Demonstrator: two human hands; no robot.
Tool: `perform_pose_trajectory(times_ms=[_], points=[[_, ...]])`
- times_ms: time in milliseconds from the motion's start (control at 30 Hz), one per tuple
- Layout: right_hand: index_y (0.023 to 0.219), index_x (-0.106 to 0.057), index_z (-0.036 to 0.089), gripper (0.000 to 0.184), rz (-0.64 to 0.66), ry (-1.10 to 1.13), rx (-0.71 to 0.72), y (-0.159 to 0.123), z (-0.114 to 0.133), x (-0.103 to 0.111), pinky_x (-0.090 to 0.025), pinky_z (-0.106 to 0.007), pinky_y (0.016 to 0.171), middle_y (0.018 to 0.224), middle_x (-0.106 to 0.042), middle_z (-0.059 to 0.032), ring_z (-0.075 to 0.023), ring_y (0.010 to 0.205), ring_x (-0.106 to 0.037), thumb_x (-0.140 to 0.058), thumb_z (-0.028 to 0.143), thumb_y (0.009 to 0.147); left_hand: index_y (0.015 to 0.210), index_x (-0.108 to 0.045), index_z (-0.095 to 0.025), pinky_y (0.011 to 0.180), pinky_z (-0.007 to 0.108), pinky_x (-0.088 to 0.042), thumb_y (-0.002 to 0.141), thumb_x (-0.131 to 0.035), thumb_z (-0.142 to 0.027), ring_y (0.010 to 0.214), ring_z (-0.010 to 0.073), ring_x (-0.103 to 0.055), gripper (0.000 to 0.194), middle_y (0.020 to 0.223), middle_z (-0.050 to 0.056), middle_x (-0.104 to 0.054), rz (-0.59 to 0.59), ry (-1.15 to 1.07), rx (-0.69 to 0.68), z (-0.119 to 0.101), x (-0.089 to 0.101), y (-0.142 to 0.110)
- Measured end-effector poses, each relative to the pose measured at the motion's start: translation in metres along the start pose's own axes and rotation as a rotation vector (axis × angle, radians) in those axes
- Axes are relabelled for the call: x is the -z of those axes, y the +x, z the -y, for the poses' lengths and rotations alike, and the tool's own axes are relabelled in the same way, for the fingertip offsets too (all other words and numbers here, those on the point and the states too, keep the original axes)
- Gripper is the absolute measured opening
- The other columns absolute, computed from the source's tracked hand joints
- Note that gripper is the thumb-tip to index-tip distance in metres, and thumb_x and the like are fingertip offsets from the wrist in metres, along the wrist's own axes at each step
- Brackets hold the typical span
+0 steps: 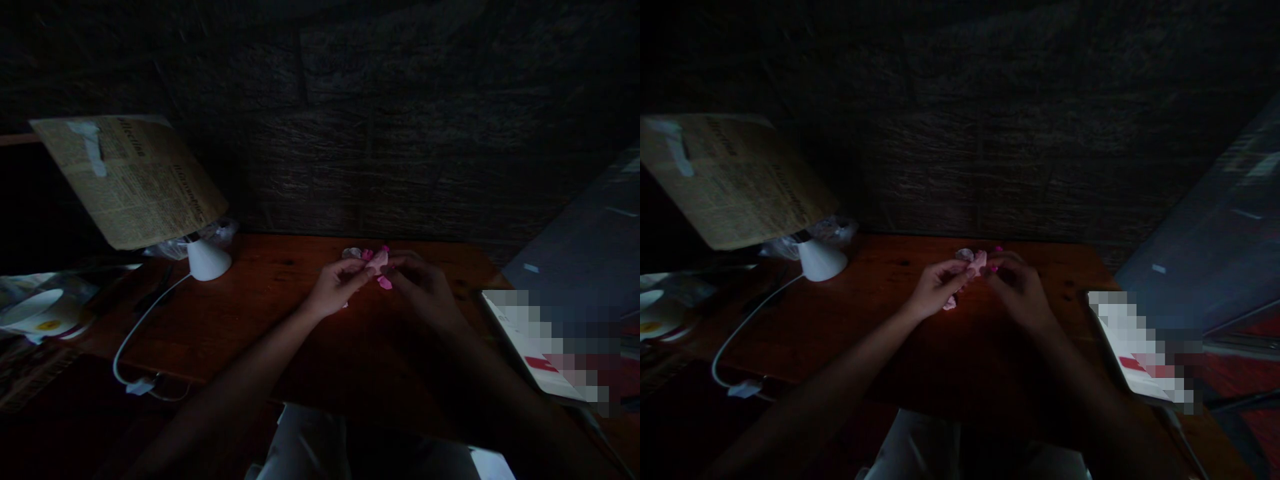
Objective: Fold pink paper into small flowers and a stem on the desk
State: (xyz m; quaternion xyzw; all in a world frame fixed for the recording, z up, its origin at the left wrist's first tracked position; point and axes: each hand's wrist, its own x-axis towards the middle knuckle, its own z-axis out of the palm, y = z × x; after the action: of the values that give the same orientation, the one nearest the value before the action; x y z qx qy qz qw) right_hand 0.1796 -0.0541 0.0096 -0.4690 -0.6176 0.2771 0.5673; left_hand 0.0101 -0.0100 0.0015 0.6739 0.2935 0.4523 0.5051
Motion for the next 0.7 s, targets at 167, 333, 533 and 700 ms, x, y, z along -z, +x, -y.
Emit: perform_pose_trajectory(times_ms=[167,333,533,700], points=[[0.086,-0.075,0.022,0.021,-0.02,0.068,-0.057,-0.0012,-0.0004,-0.0023,-0.047,-0.039,0.09,0.111,-0.068,-0.0073,-0.0244,0.105,-0.061,-0.069,0.041,0.079,0.089,-0.073,-0.015,0.056,0.022,-0.046,0.081,-0.068,-0.04,0.067,0.0125,-0.061,0.027,0.073,0.003,-0.068,-0.014,0.016,-0.066,0.0016,-0.0009,0.0011],[0.086,-0.076,0.022,0.02,-0.011,0.113,-0.12,-0.0023,0.003,-0.0031,-0.049,-0.034,0.081,0.111,-0.068,-0.0064,-0.0224,0.098,-0.063,-0.068,0.04,0.08,0.087,-0.073,-0.016,0.057,0.023,-0.045,0.08,-0.068,-0.04,0.066,0.0124,-0.059,0.025,0.071,0.003,-0.067,-0.03,0.027,-0.084,0.0012,-0.0004,0.001],[0.082,-0.075,0.022,0.018,-0.029,0.108,-0.079,-0.0015,-0.0007,-0.0039,-0.049,-0.035,0.085,0.108,-0.068,-0.0059,-0.0234,0.105,-0.061,-0.068,0.038,0.08,0.088,-0.074,-0.017,0.062,0.025,-0.047,0.079,-0.07,-0.037,0.073,0.0142,-0.062,0.022,0.079,0.004,-0.07,-0.049,0.017,-0.05,0.0005,-0.003,-0.0011],[0.085,-0.073,0.022,0.02,-0.034,0.082,-0.106,-0.0023,0.0009,-0.0068,-0.049,-0.035,0.088,0.112,-0.068,-0.0059,-0.0227,0.103,-0.062,-0.065,0.039,0.082,0.089,-0.074,-0.016,0.063,0.024,-0.047,0.08,-0.068,-0.039,0.075,0.0144,-0.062,0.025,0.081,0.005,-0.071,-0.052,0.011,-0.024,0.0007,-0.0022,0.0008]])
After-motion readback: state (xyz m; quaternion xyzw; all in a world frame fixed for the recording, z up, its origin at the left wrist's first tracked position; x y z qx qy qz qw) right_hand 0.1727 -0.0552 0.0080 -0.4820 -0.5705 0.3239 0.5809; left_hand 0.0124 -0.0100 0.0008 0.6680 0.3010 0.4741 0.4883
